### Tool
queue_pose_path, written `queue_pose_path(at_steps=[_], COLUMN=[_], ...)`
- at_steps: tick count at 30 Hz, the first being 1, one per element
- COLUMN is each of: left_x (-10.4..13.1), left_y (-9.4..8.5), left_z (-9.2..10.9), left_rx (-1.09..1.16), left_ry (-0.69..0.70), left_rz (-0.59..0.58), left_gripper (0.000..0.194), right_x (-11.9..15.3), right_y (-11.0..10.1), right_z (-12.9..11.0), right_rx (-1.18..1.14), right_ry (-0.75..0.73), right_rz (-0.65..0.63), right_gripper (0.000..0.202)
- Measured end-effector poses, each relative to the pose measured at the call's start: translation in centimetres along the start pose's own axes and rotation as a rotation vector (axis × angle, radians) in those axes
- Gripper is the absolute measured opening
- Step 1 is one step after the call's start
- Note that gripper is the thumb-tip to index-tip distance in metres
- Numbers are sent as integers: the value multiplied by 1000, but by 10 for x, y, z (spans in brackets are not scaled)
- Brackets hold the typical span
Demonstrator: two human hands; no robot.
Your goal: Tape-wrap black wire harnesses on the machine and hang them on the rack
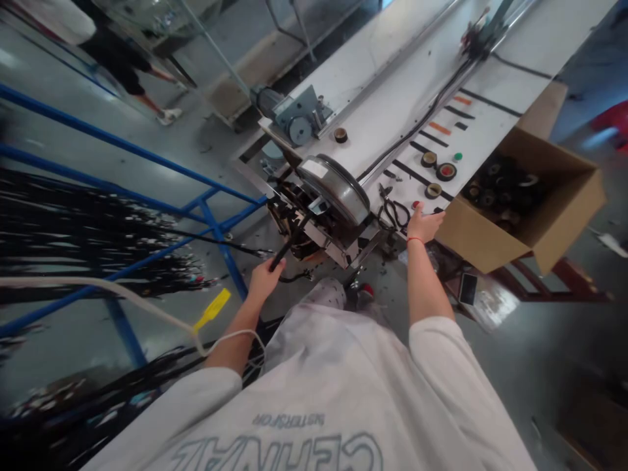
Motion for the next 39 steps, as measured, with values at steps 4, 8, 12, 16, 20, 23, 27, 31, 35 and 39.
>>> queue_pose_path(at_steps=[4,8,12,16,20,23,27,31,35,39], left_x=[8,7,5,3,-2,-6,-14,-21,-17,-11], left_y=[-6,-8,-5,-3,-4,-1,10,18,21,20], left_z=[2,3,5,4,2,3,5,1,-1,5], left_rx=[16,10,18,93,132,103,113,150,173,189], left_ry=[-8,-24,-34,-58,-49,-32,-34,-12,-10,1], left_rz=[32,32,12,4,47,8,-75,-94,-83,-92], left_gripper=[44,43,42,42,41,38,35,35,38,36], right_x=[0,-2,-3,-3,-2,0,3,2,-1,-1], right_y=[1,4,8,8,6,2,-4,-7,-7,-8], right_z=[-4,-4,0,4,4,0,-7,-10,-8,-8], right_rx=[-5,-7,-24,-28,-7,-11,-59,-100,-93,-119], right_ry=[15,31,30,13,-7,34,70,144,112,132], right_rz=[3,9,8,-8,-14,-23,-4,25,63,60], right_gripper=[74,78,82,83,82,87,92,89,85,79])
Point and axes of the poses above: each hand's wrist, its own x-axis away from the middle knuckle, its own y-axis out of the palm, z = x × y, the point moved 1 cm from there along -x, towards the middle knuckle, and after that the axes turned 11 degrees about -y, right-handed, at the moved point
